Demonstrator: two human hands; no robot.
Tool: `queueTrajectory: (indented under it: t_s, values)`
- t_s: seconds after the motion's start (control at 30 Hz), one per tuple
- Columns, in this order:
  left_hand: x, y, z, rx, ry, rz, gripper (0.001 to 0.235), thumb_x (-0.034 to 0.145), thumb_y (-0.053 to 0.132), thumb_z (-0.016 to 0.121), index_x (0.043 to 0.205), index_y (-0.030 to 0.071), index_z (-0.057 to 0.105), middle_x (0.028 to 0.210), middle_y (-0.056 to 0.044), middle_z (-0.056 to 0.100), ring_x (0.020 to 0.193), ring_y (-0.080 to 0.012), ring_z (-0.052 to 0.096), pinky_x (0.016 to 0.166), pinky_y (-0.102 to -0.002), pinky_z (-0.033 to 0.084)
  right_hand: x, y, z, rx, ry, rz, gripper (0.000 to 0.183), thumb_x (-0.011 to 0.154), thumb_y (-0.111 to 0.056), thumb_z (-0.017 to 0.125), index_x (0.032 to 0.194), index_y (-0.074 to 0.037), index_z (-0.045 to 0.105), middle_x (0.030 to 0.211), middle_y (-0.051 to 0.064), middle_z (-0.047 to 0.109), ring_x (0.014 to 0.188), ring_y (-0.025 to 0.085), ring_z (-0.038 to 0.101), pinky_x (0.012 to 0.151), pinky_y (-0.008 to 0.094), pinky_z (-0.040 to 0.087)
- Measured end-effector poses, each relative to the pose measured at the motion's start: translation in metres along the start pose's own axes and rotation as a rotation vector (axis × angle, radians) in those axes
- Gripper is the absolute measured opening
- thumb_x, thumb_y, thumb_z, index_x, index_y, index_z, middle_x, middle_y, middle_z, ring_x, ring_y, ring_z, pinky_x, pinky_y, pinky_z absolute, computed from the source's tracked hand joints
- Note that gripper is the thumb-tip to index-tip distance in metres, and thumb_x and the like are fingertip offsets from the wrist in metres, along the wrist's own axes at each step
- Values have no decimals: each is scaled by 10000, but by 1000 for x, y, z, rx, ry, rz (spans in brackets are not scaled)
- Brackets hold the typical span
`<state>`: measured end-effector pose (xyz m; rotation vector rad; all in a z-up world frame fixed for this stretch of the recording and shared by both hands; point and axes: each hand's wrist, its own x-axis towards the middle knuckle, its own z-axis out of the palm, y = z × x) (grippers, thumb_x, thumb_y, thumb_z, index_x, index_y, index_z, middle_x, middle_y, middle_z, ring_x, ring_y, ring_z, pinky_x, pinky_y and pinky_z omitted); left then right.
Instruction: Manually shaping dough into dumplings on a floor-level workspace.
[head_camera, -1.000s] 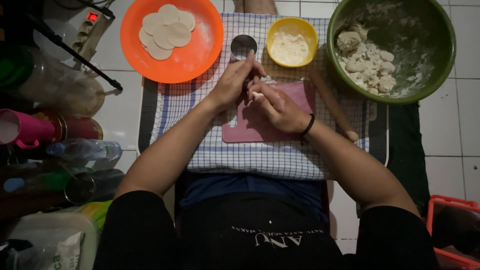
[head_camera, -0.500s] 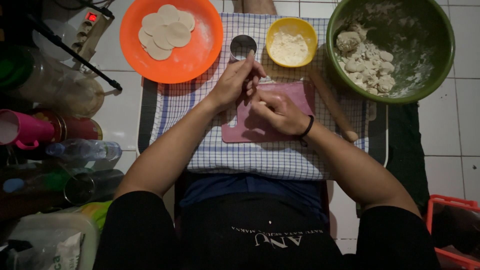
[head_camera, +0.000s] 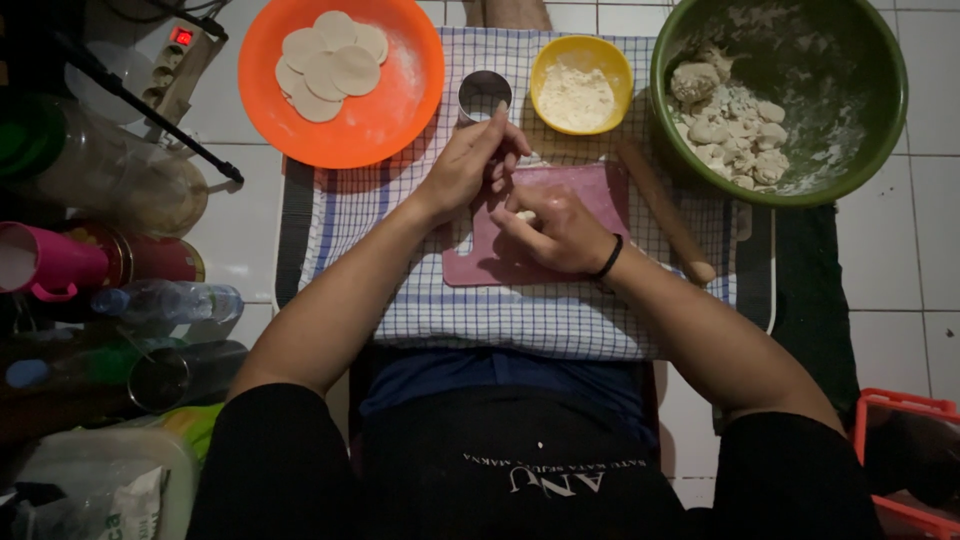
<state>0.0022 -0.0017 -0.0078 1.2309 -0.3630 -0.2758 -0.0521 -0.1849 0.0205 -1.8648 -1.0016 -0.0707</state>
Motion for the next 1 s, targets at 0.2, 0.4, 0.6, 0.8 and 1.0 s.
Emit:
queueTrajectory:
  t_s: [0.2,0.4,0.6,0.8,1.0]
  values:
    - [2,-3,0,-15,-6,-31,554,1100,464,393,982,-11,653,703,-67,513,542,-104,517,324,-274,479,5,-16,-3,-191,-10,-75,310,1070,-102,520,765,-93,571,579,162,595,562,414,635,495,382,502]
    - [0,-2,1,-27,-4,-53,561,1096,467,396,974,-18,649,710,-69,514,542,-104,519,300,-284,486,2,1,6,-216,66,-64,251,1071,-102,529,839,-28,591,622,221,600,617,481,636,501,469,509]
    - [8,-20,-8,5,-16,-47,554,1096,466,394,1007,-7,669,745,-107,577,564,-162,618,339,-320,546,3,6,-1,-235,199,-88,272,1057,-311,526,1089,-65,637,837,168,547,780,471,565,717,518,475]
    - [-3,23,5,88,-98,-46,642,1092,527,322,1089,2,692,859,-132,670,721,-167,672,514,-335,621,6,28,13,-575,347,-243,337,998,-202,653,1318,-106,694,1067,90,562,927,307,543,830,392,428]
    - [-12,44,21,42,-104,-192,712,1056,600,316,1240,19,684,978,-104,717,831,-146,678,650,-255,597,14,12,7,-550,479,-214,358,903,-148,844,1223,-90,693,1167,57,708,1017,297,604,846,394,436]
